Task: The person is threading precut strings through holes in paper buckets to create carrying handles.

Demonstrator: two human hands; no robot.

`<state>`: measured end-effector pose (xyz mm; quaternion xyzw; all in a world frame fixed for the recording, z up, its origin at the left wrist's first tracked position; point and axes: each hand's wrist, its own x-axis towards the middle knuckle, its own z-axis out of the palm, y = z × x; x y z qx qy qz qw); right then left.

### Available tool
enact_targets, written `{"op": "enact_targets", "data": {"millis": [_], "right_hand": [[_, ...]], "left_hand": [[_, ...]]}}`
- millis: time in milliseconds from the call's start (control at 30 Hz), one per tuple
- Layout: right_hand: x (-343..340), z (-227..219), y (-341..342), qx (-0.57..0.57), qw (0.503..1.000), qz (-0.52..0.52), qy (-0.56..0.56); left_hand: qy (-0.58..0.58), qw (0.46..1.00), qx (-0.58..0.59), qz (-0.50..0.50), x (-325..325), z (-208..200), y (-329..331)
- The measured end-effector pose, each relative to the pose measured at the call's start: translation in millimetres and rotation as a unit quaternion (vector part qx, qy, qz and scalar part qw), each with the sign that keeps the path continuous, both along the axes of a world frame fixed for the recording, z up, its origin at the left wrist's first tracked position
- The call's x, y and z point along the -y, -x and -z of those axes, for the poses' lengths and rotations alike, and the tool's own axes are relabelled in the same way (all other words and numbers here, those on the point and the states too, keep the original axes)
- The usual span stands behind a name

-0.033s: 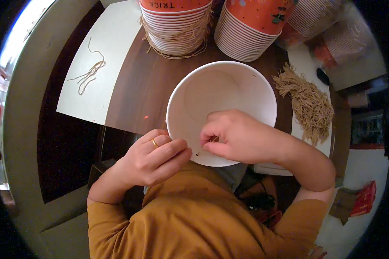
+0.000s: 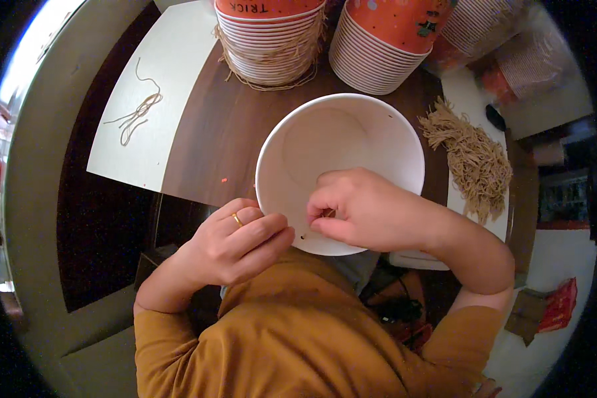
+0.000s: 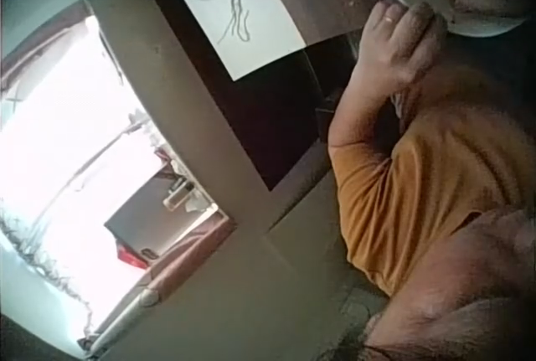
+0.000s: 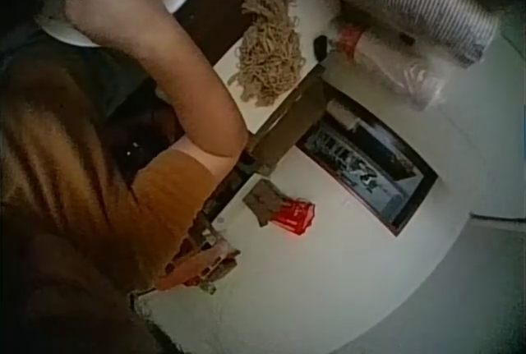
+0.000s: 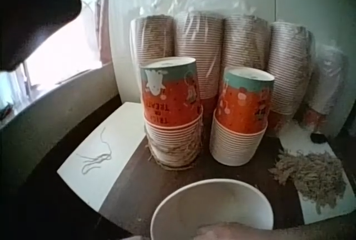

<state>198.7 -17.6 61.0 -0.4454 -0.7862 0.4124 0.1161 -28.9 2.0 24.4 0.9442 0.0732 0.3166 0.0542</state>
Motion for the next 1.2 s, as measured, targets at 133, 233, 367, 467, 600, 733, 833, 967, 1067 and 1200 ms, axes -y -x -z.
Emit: {"op": "enact_targets", "data": {"millis": [133,233,367,467,600,733,833,967,1067,1200], "right_hand": [[0.1,-0.9,0.8,-0.006,1.0,-0.013,-0.025],[1.0,1.6,2.0,-0.008,1.0,-0.011,-0.014],[5.5,1.7,2.2,0.0,0.997,-0.023,-0.07],[9.7,1.2,3.6,0.023,0.993,-0.033,-0.109],[11.6,-2.2,4.7,0.057,0.986,-0.05,-0.152],[11.5,-0.5,8.8,0.038,0.98,-0.039,-0.19],[10.7,-7.0,10.2,0.048,0.988,-0.045,-0.14],[12.9,-14.8,7.0,0.01,0.989,-0.014,-0.144],[9.8,-21.1,8.1,0.006,0.993,0.026,-0.115],[4.2,-15.6,8.8,-0.007,0.985,0.145,-0.095]], "left_hand": [[0.0,1.0,-0.005,-0.005,1.1,-1.9,-0.7],[0.009,1.0,-0.004,-0.004,1.2,-4.1,-1.9],[0.003,1.0,-0.002,-0.005,0.5,-4.1,-2.4],[0.008,1.0,0.004,0.003,-1.3,-4.4,-2.4],[0.007,1.0,0.001,0.006,-3.0,-5.4,-3.1],[0.013,1.0,0.014,0.009,-5.7,-5.1,-1.7],[0.03,0.999,0.019,0.0,-8.1,-4.3,-1.7],[0.079,0.996,0.034,-0.009,-21.7,-0.9,0.0],[0.109,0.992,0.063,-0.006,-33.3,-4.8,-4.7],[0.192,0.967,0.152,-0.064,-38.9,8.6,-18.3]]}}
